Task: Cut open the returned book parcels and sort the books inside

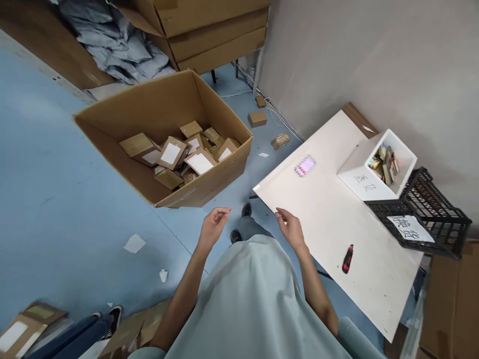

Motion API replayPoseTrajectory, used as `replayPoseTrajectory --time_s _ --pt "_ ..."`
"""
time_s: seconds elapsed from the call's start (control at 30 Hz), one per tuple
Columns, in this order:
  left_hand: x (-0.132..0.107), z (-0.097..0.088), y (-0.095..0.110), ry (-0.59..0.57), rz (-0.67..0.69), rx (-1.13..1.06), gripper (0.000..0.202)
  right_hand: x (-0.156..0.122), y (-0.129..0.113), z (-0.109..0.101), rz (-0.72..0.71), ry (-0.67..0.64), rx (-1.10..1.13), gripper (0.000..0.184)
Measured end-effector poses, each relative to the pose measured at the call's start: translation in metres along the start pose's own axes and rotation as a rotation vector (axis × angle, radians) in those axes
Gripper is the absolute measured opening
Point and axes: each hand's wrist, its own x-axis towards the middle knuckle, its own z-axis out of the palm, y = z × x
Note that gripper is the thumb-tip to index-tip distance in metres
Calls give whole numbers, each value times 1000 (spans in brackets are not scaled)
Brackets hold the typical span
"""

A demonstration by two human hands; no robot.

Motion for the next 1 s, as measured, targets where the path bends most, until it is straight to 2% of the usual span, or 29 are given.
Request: replayPoseTrajectory --time_s 0.17,0.37,0.53,0.63,0.73,0.83,0.93,1.0 --pt "79 -47 8 91 -32 23 46 104 -44 37 -20 -84 -49 44" --pt "200 -101 9 270 -268 37 35 250 -107 92 -81 -251 -124 39" --pt "291 -137 -13 409 -451 60 12 367 -150 167 -116 -465 -192 36" --pt "335 -155 -37 500 -535 24 14 424 -163 224 -77 -606 -192 31" --pt "375 -171 -66 590 -612 -37 25 465 -166 282 -35 -687 -191 24" --pt "408 -181 -99 639 -685 -115 34 492 -160 333 3 -732 -229 34" --pt "429 -185 -129 612 -747 -220 43 507 -152 374 22 -726 -224 49" --pt "436 -186 -143 567 -773 -295 50 509 -149 392 55 -713 -173 55"
